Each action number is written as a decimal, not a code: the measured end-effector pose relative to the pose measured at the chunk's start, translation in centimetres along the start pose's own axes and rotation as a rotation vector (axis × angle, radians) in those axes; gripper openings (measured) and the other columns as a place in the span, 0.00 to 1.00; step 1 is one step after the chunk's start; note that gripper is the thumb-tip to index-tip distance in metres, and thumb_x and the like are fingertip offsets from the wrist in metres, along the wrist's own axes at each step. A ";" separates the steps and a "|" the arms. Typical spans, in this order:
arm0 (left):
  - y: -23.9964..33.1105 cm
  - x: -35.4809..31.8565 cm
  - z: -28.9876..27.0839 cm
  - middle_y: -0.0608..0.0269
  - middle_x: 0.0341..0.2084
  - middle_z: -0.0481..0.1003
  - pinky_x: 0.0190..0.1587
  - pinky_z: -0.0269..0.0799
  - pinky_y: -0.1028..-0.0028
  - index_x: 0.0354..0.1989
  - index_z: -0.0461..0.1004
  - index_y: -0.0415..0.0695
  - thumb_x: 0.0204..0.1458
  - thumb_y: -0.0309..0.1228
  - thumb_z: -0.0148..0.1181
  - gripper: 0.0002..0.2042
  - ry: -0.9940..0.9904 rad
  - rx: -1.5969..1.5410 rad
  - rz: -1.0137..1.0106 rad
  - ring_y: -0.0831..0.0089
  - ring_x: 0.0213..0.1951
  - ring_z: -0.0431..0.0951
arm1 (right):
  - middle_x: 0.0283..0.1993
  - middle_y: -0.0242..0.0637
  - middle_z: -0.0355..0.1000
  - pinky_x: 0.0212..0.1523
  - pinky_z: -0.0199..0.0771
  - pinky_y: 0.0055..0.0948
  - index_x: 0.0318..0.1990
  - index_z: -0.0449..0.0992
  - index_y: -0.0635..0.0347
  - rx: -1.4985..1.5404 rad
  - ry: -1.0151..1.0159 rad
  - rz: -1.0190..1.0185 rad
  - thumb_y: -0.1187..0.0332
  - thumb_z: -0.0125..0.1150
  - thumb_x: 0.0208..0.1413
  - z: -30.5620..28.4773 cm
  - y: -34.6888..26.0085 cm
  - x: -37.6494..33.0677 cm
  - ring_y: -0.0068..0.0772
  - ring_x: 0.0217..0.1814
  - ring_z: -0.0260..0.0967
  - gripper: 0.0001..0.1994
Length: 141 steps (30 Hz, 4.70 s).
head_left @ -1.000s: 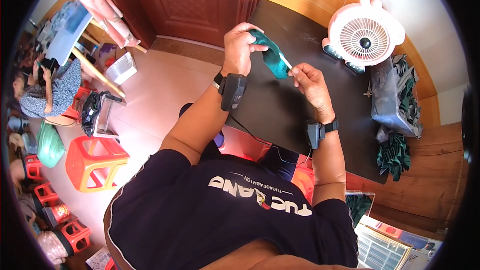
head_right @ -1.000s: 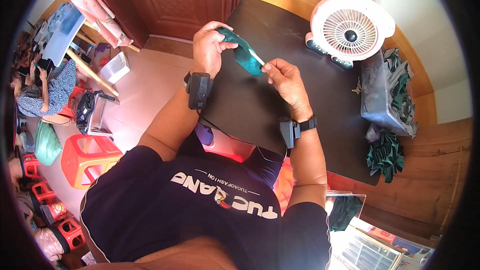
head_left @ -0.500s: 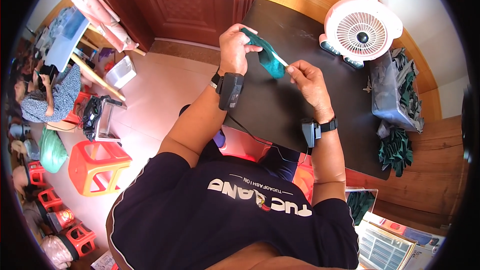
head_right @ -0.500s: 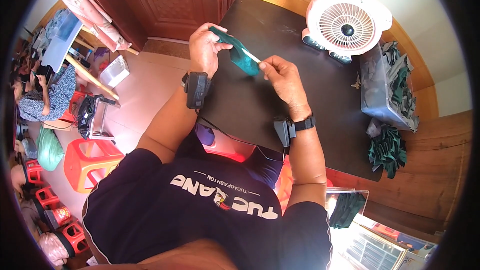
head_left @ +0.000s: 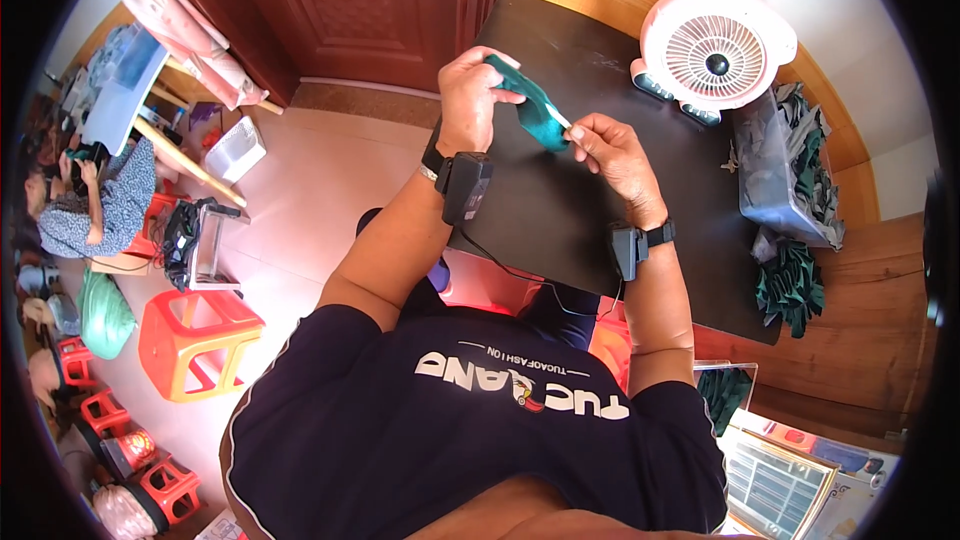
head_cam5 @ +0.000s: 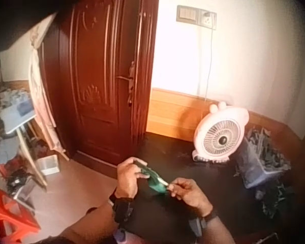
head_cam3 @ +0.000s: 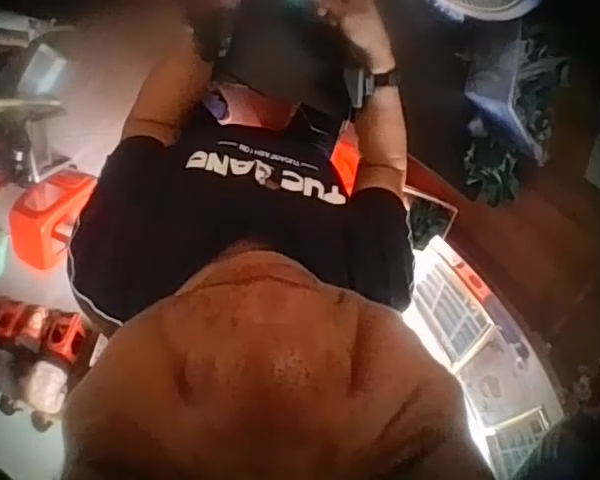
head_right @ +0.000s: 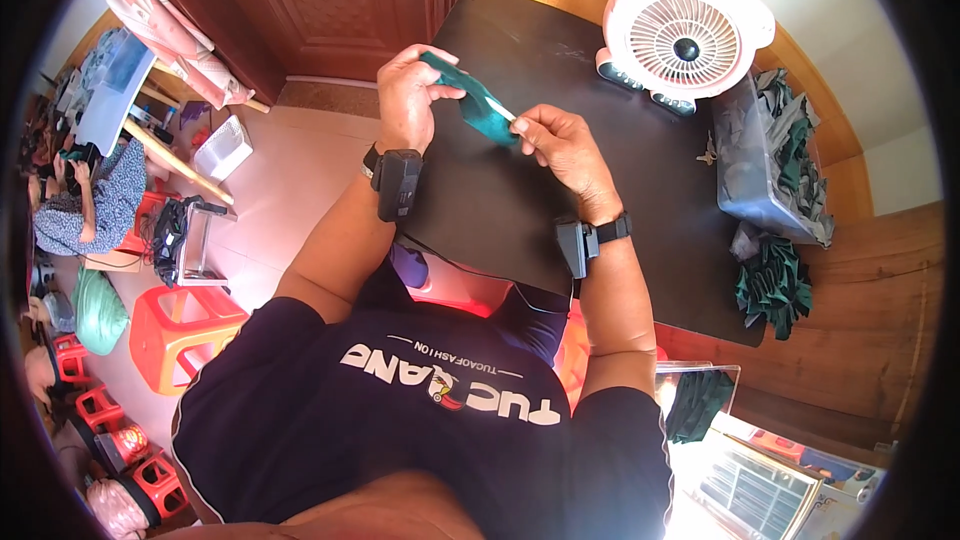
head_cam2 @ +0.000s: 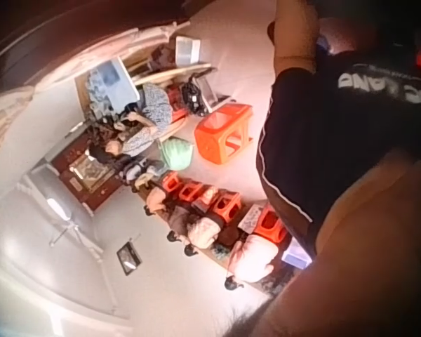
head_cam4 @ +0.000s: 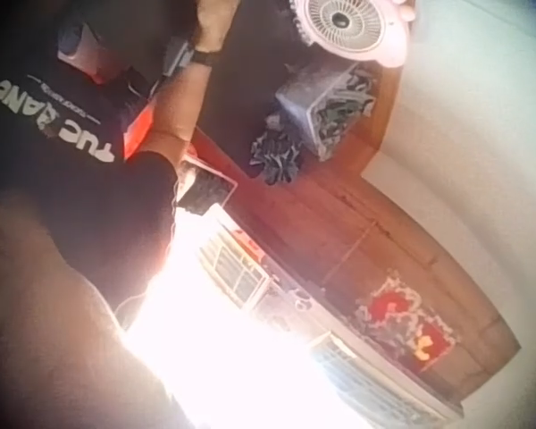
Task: Turning a small green fabric tube inside out using a wooden stick.
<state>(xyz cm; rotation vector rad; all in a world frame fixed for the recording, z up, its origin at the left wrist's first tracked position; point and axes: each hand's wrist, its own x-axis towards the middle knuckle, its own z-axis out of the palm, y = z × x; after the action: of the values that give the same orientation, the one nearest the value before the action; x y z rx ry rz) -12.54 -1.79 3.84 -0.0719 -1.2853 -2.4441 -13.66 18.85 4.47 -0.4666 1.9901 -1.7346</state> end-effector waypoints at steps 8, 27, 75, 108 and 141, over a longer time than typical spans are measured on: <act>-0.5 -0.4 0.1 0.60 0.23 0.72 0.29 0.75 0.74 0.33 0.72 0.33 0.43 0.25 0.43 0.13 -0.122 0.066 -0.040 0.72 0.25 0.75 | 0.20 0.21 0.64 0.22 0.50 0.13 0.31 0.75 0.58 0.003 0.072 -0.075 0.65 0.58 0.56 0.1 0.1 0.2 0.11 0.21 0.54 0.07; -0.2 -0.3 0.2 0.61 0.18 0.70 0.20 0.66 0.78 0.20 0.68 0.39 0.36 0.23 0.44 0.05 -0.078 0.036 -0.057 0.76 0.18 0.68 | 0.18 0.21 0.60 0.20 0.46 0.13 0.29 0.74 0.59 0.119 -0.080 -0.024 0.60 0.55 0.58 0.4 0.5 0.3 0.10 0.19 0.50 0.12; -1.7 -0.2 0.2 0.58 0.22 0.73 0.23 0.72 0.76 0.25 0.71 0.35 0.38 0.21 0.44 0.08 -0.081 0.043 -0.055 0.73 0.22 0.73 | 0.19 0.23 0.63 0.24 0.55 0.16 0.27 0.74 0.61 -0.100 0.110 -0.120 0.64 0.60 0.55 -0.6 0.1 0.3 0.13 0.22 0.55 0.10; 0.1 -1.4 1.6 0.65 0.23 0.72 0.24 0.66 0.80 0.30 0.69 0.41 0.53 0.38 0.48 0.11 -0.186 0.101 -0.017 0.79 0.22 0.71 | 0.16 0.20 0.57 0.17 0.42 0.14 0.28 0.72 0.57 0.102 -0.031 0.001 0.54 0.52 0.59 -1.1 0.1 0.0 0.10 0.16 0.46 0.16; 0.4 -2.0 2.2 0.61 0.27 0.69 0.39 0.64 0.67 0.26 0.75 0.42 0.40 0.26 0.59 0.04 -0.245 1.001 0.854 0.62 0.35 0.68 | 0.15 0.27 0.62 0.21 0.57 0.23 0.25 0.74 0.62 -0.372 0.286 -0.045 0.57 0.55 0.56 -0.9 0.8 0.7 0.18 0.19 0.57 0.17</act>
<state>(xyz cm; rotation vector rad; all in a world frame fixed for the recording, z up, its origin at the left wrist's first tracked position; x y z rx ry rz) -10.81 0.36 5.01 -0.5241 -1.9090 -0.9686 -14.75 19.32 3.69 -0.4011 2.5429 -1.5258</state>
